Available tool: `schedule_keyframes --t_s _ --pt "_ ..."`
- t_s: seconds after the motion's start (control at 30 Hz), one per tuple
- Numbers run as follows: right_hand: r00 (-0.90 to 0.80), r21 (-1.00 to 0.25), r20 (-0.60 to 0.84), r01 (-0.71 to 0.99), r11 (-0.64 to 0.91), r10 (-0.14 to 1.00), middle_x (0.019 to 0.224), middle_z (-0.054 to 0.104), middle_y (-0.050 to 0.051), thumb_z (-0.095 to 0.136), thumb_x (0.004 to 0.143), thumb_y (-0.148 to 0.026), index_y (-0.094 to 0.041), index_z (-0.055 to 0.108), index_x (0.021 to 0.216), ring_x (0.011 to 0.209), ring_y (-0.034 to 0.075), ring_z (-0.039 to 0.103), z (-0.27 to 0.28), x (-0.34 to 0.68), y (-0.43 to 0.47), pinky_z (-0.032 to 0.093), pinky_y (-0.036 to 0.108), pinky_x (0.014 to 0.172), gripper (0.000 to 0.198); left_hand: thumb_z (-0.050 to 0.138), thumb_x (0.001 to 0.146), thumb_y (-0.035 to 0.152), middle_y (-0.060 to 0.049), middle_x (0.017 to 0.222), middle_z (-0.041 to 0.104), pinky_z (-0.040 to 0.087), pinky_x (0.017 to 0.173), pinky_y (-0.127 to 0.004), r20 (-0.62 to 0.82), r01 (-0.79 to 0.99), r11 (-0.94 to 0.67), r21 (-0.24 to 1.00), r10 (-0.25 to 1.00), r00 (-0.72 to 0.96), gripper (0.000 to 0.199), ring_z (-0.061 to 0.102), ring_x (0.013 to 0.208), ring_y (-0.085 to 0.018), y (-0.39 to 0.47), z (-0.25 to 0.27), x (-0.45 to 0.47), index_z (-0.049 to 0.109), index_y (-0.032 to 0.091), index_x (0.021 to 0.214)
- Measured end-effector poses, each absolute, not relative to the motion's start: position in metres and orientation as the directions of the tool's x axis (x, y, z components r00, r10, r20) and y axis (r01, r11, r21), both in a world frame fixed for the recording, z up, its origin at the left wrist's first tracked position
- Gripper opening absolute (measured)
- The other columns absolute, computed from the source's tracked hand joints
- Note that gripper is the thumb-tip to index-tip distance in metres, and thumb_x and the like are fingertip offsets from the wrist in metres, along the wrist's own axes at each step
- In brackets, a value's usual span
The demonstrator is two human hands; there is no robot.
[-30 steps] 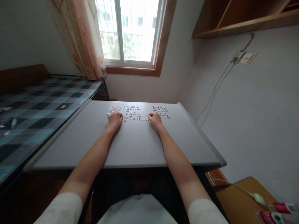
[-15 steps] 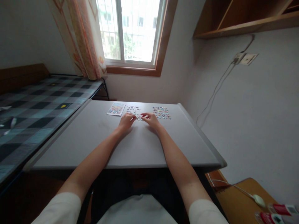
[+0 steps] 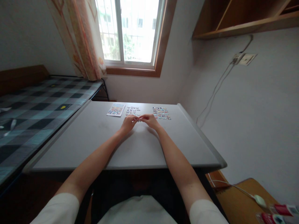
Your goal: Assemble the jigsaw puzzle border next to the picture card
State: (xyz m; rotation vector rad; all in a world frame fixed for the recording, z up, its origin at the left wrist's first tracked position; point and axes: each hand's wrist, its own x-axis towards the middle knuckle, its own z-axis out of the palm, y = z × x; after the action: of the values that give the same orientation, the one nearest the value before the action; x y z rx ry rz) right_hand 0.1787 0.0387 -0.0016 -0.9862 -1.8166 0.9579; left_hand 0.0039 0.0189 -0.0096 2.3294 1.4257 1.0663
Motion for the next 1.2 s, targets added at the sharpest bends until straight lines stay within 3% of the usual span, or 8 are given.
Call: schedule_keyframes --t_s 0.2,0.33,0.47,0.57,0.73,0.9,1.2 --pt "-0.34 -0.91 0.311 0.164 0.382 0.887 0.077 0.071 0.005 0.069 0.066 -0.032 -0.014 0.072 0.083 0.072 0.015 0.064 0.002 0.181 0.039 0.051 0.028 0.071 0.025 0.053 0.087 0.033 -0.005 0.08 0.07 0.046 0.072 -0.028 0.534 0.619 -0.508 0.599 0.829 0.164 0.025 0.059 0.071 -0.015 0.016 -0.007 0.008 0.071 0.017 0.084" --pt "-0.276 -0.891 0.304 0.258 0.375 0.912 0.075 0.071 0.005 0.071 0.064 -0.03 -0.014 0.071 0.08 0.07 0.015 0.064 0.017 0.2 0.048 0.05 0.026 0.066 0.023 0.05 0.088 0.036 -0.004 0.088 0.069 0.048 0.071 -0.026 0.537 0.604 -0.504 0.618 0.831 0.143 0.027 0.059 0.07 -0.013 0.013 -0.01 0.013 0.069 0.018 0.093" --pt "-0.064 -0.906 0.243 0.34 0.251 0.968 0.065 0.068 0.006 0.07 0.065 -0.025 -0.011 0.07 0.078 0.059 0.014 0.061 0.023 0.229 0.058 0.048 0.023 0.054 0.019 0.045 0.09 0.034 -0.004 0.094 0.067 0.048 0.071 -0.026 0.477 0.693 -0.532 0.486 0.826 0.3 0.027 0.06 0.068 -0.012 0.006 -0.014 0.021 0.068 0.021 0.094" --pt "0.044 -0.928 0.145 0.354 0.12 0.988 0.062 0.067 0.006 0.069 0.066 -0.023 -0.011 0.069 0.077 0.054 0.013 0.06 0.011 0.241 0.059 0.048 0.022 0.051 0.017 0.045 0.09 0.033 -0.005 0.11 0.064 0.049 0.075 -0.028 0.403 0.76 -0.547 0.352 0.821 0.405 0.029 0.064 0.084 -0.016 0.0 -0.015 0.028 0.065 0.025 0.11" --pt "0.003 -0.832 0.198 0.529 0.166 0.98 0.07 0.07 0.005 0.065 0.066 -0.014 -0.013 0.07 0.071 0.067 0.014 0.064 -0.011 0.239 0.055 0.05 0.023 0.066 0.008 0.045 0.089 0.041 -0.004 0.137 0.05 0.048 0.086 -0.032 0.297 0.795 -0.575 0.194 0.806 0.511 0.042 0.061 0.105 -0.021 -0.005 -0.016 0.03 0.051 0.029 0.129" --pt "-0.044 -0.806 0.179 0.566 0.172 0.983 0.077 0.073 0.007 0.061 0.069 -0.014 -0.013 0.073 0.077 0.073 0.016 0.066 -0.015 0.234 0.057 0.05 0.025 0.071 0.014 0.043 0.089 0.047 -0.005 0.145 0.041 0.048 0.087 -0.034 0.264 0.81 -0.567 0.148 0.812 0.52 0.049 0.059 0.11 -0.025 -0.006 -0.016 0.031 0.046 0.027 0.133" --pt "-0.088 -0.702 0.162 0.69 0.177 0.983 0.085 0.073 0.006 0.057 0.075 -0.011 -0.016 0.074 0.085 0.077 0.015 0.065 -0.023 0.233 0.058 0.048 0.023 0.074 0.02 0.041 0.089 0.048 -0.006 0.142 0.046 0.045 0.091 -0.033 0.23 0.797 -0.58 0.169 0.809 0.54 0.044 0.059 0.109 -0.023 -0.007 -0.013 0.033 0.053 0.025 0.125"
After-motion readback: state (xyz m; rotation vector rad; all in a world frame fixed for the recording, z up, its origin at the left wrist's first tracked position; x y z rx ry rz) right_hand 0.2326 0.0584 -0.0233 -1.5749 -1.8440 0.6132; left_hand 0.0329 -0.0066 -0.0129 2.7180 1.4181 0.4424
